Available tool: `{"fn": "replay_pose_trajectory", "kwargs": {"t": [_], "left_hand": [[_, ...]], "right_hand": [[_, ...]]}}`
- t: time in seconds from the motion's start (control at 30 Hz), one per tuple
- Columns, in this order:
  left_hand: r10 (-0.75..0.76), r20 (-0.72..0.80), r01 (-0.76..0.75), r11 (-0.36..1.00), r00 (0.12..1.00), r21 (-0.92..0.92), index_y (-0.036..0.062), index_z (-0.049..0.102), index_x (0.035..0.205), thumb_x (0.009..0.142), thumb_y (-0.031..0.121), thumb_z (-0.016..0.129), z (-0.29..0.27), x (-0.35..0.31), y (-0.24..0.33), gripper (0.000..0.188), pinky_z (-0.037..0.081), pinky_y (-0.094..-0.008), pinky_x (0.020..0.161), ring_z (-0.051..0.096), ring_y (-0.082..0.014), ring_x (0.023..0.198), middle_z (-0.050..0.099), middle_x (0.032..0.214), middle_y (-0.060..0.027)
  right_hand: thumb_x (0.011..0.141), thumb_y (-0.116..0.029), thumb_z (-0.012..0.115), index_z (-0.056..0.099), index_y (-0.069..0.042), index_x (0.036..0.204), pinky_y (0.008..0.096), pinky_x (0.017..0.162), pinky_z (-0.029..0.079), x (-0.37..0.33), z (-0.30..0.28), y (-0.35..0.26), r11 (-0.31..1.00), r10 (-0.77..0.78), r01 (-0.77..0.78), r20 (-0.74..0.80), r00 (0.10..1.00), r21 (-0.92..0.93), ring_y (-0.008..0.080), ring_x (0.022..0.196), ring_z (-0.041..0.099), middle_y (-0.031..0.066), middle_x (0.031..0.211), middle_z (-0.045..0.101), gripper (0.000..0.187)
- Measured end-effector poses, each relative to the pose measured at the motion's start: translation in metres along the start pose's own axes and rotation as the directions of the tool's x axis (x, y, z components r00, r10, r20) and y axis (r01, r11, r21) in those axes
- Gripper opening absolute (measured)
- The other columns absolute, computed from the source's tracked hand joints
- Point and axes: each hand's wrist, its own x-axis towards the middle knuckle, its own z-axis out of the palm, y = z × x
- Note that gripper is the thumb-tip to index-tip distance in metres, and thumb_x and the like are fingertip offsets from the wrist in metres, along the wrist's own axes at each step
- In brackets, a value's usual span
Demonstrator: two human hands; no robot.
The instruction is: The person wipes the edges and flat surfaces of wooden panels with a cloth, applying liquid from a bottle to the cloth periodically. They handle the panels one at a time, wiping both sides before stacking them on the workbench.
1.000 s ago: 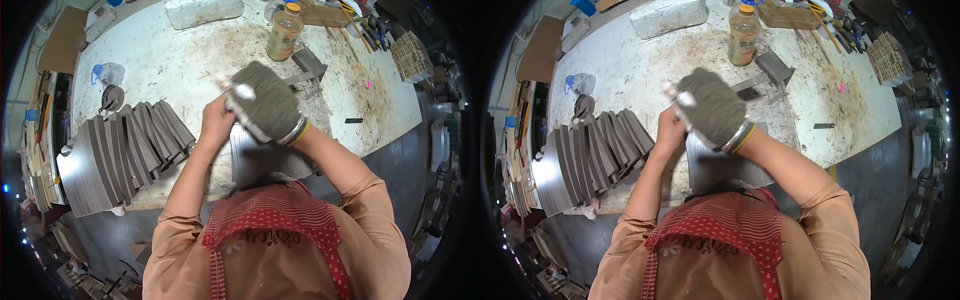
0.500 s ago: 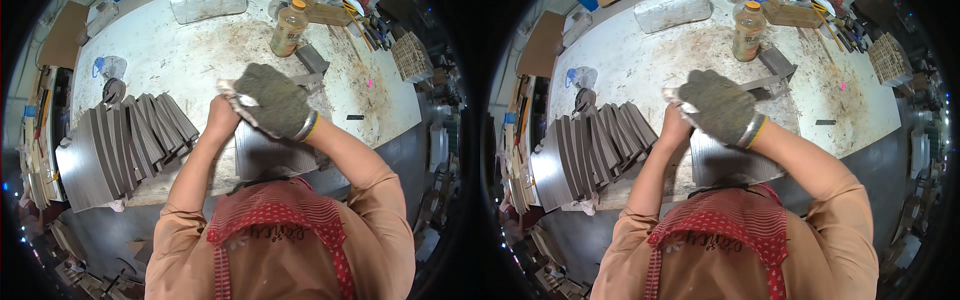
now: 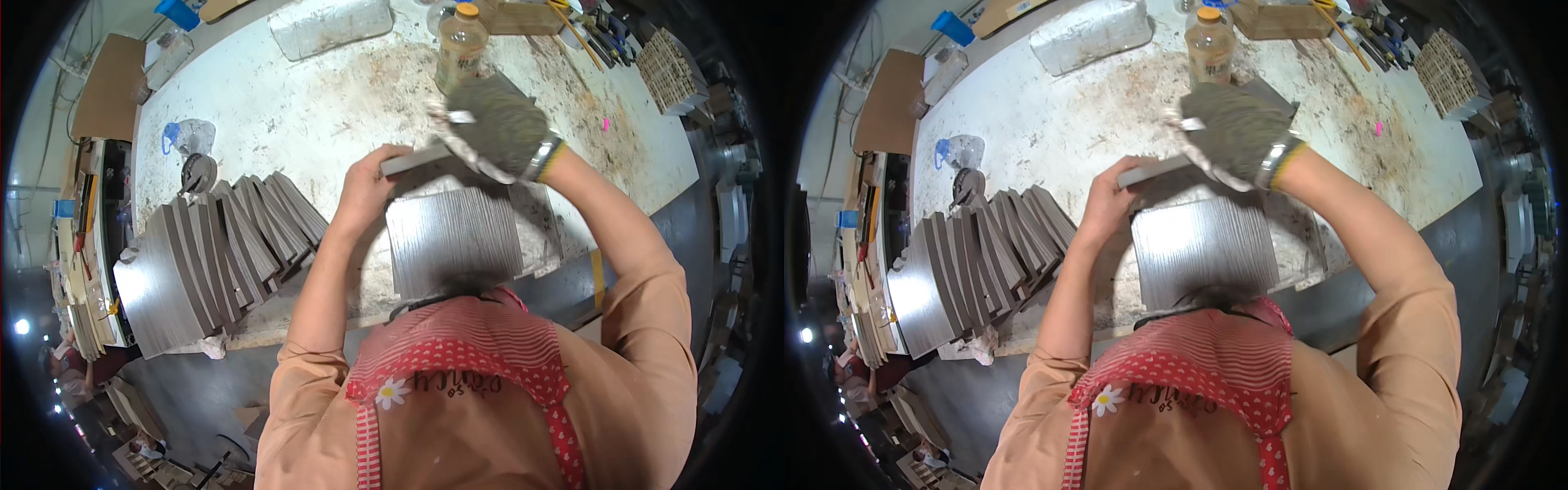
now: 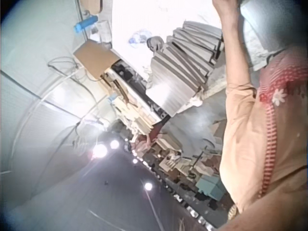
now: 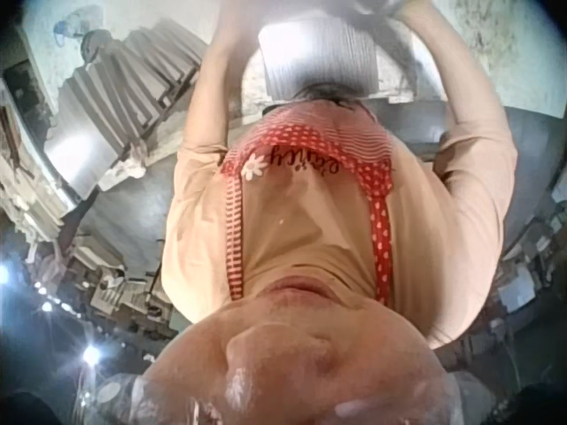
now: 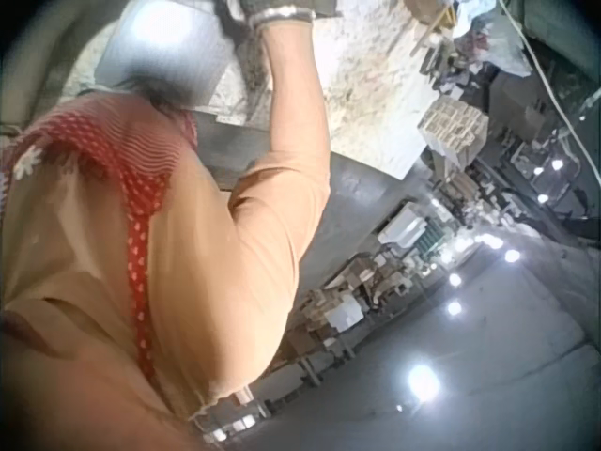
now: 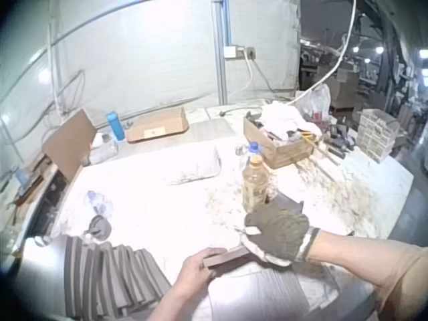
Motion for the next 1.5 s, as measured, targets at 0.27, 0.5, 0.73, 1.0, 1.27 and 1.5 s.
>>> {"fn": "replay_pose_trajectory", "kwargs": {"t": [0.27,0.5,0.73,1.0,1.27,1.5], "left_hand": [[0.088,-0.316,-0.26,0.787,0.945,-0.559,0.0032,0.051,0.118,0.097,0.031,0.045,0.012,0.034,-0.019,0.035,0.036,-0.028,0.093,0.048,-0.0159,0.104,0.055,0.11,-0.0075],[-0.129,-0.497,-0.267,0.715,0.858,-0.646,0.0058,0.05,0.074,0.095,0.056,0.024,0.006,0.087,0.008,0.061,0.038,-0.0287,0.068,0.044,-0.0169,0.069,0.049,0.071,-0.006],[-0.215,-0.48,-0.237,0.659,0.85,-0.714,0.0127,0.038,0.057,0.095,0.055,0.029,0.011,0.123,-0.001,0.057,0.036,-0.0243,0.053,0.038,-0.0129,0.053,0.038,0.054,-0.0004],[-0.117,-0.26,-0.264,-0.024,0.959,-0.964,0.0057,0.055,0.112,0.093,0.048,0.04,0.002,0.132,-0.009,0.049,0.044,-0.0387,0.089,0.053,-0.0243,0.099,0.057,0.11,-0.0102],[-0.098,-0.57,-0.363,0.681,0.816,-0.636,0.0113,0.043,0.061,0.097,0.044,0.03,0.017,0.122,0.005,0.05,0.034,-0.0292,0.052,0.041,-0.0114,0.055,0.044,0.061,-0.0006],[-0.007,-0.656,-0.375,0.816,0.755,-0.44,-0.0025,0.06,0.099,0.098,0.037,0.031,0.027,0.131,0.009,0.049,0.047,-0.0307,0.073,0.058,-0.0162,0.078,0.063,0.089,-0.0087]], "right_hand": [[0.082,-0.03,0.064,0.066,-0.008,0.099,0.0322,0.067,0.051,-0.005,-0.035,0.066,0.996,-0.033,0.057,-0.287,0.957,0.075,0.0181,0.075,0.064,0.0088,0.089,0.067,0.027],[0.086,-0.017,0.06,0.063,-0.006,0.102,0.0281,0.076,0.048,-0.014,-0.011,0.053,0.825,-0.56,0.481,-0.32,0.764,-0.298,0.0143,0.083,0.06,0.0074,0.094,0.065,0.02],[0.087,-0.029,0.056,0.061,-0.008,0.097,0.034,0.077,0.048,0.019,0.015,-0.002,0.872,-0.445,0.487,-0.345,0.827,0.042,0.0198,0.082,0.059,0.0087,0.09,0.061,0.024],[0.091,-0.036,0.044,0.061,-0.005,0.096,0.0389,0.087,0.044,0.109,0.044,-0.033,0.956,-0.264,0.291,-0.327,0.907,0.036,0.0325,0.093,0.057,0.0185,0.097,0.06,0.035],[0.091,-0.029,0.048,0.061,-0.011,0.11,0.0384,0.084,0.046,0.071,0.01,0.005,0.755,-0.614,0.421,-0.318,0.722,-0.502,0.0281,0.09,0.056,0.0131,0.095,0.058,0.029],[0.084,-0.022,0.055,0.059,-0.001,0.1,0.0417,0.092,0.041,0.12,0.026,-0.006,0.796,-0.571,0.438,-0.279,0.772,-0.417,0.0341,0.102,0.054,0.0188,0.109,0.057,0.027]]}}
